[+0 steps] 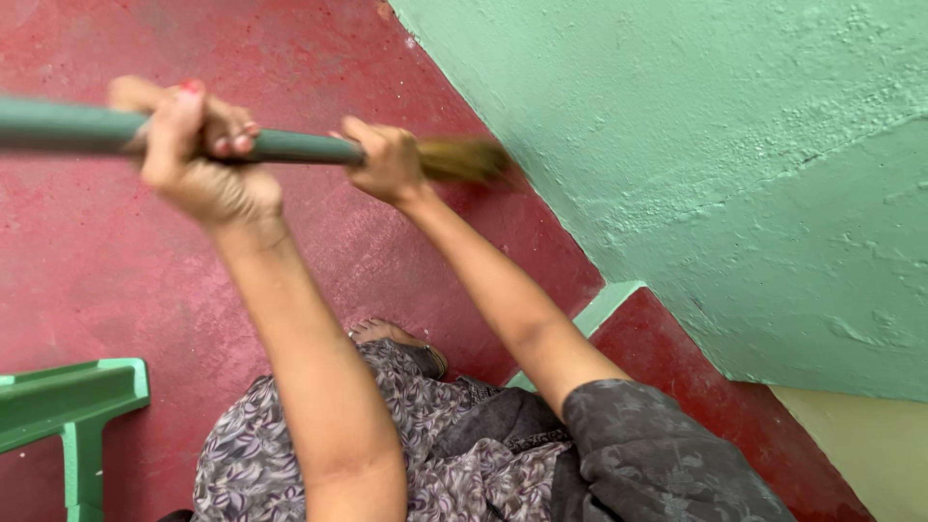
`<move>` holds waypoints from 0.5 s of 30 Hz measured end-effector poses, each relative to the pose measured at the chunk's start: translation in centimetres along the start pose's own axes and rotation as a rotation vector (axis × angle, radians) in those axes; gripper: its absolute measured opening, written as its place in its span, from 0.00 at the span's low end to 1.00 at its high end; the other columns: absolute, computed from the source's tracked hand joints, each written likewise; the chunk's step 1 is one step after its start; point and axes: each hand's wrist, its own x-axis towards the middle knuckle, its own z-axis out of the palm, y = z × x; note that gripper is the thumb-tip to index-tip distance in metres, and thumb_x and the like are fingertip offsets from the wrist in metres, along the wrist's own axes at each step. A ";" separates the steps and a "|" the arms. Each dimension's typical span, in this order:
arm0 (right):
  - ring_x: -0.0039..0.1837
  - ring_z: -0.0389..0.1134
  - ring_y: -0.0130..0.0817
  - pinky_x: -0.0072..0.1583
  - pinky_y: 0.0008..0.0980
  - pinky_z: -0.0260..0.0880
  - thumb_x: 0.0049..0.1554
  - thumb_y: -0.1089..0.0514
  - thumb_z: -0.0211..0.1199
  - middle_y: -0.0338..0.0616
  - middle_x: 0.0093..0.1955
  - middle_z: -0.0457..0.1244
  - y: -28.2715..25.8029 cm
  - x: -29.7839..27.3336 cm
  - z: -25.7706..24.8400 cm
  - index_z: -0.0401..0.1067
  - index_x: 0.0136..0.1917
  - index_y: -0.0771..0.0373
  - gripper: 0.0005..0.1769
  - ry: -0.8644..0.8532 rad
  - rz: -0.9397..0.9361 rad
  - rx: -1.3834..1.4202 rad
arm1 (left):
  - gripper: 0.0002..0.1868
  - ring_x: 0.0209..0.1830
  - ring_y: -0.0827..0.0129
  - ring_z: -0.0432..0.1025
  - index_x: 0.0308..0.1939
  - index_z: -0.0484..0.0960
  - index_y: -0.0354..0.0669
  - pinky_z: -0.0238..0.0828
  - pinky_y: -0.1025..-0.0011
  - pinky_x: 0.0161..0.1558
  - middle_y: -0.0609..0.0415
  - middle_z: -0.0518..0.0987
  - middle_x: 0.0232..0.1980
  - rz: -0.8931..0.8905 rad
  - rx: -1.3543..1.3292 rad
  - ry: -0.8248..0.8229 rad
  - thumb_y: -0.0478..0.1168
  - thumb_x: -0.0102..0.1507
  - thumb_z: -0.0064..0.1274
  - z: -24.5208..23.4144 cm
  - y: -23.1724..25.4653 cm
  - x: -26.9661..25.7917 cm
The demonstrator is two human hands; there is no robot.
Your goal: The person sweeps the red floor of a balcony using a broom, moving a green stool to reach the corners and then sitting on the floor to adjust the broom's handle.
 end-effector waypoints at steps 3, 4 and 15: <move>0.28 0.66 0.42 0.34 0.45 0.66 0.63 0.53 0.61 0.45 0.25 0.61 -2.7 2.1 0.4 0.63 0.35 0.57 0.17 -0.024 0.027 0.035 | 0.13 0.14 0.72 0.55 0.35 0.66 0.45 0.58 0.72 0.19 0.55 0.62 0.19 0.080 0.007 -0.079 0.26 0.67 0.52 0.9 3.1 -0.4; 0.27 0.66 0.42 0.35 0.46 0.67 0.63 0.53 0.62 0.45 0.25 0.61 -3.9 2.1 0.2 0.63 0.35 0.58 0.17 -0.083 0.079 0.051 | 0.12 0.13 0.74 0.55 0.35 0.66 0.45 0.57 0.73 0.18 0.57 0.62 0.20 0.067 -0.014 -0.057 0.28 0.66 0.52 0.8 4.2 -0.3; 0.38 0.72 0.52 0.41 0.49 0.71 0.53 0.56 0.65 0.54 0.33 0.66 -11.6 -5.8 -1.8 0.74 0.46 0.58 0.07 -0.275 0.406 0.328 | 0.14 0.15 0.75 0.61 0.31 0.69 0.44 0.59 0.74 0.17 0.60 0.67 0.20 -0.191 0.257 0.258 0.27 0.61 0.59 -0.1 3.0 0.9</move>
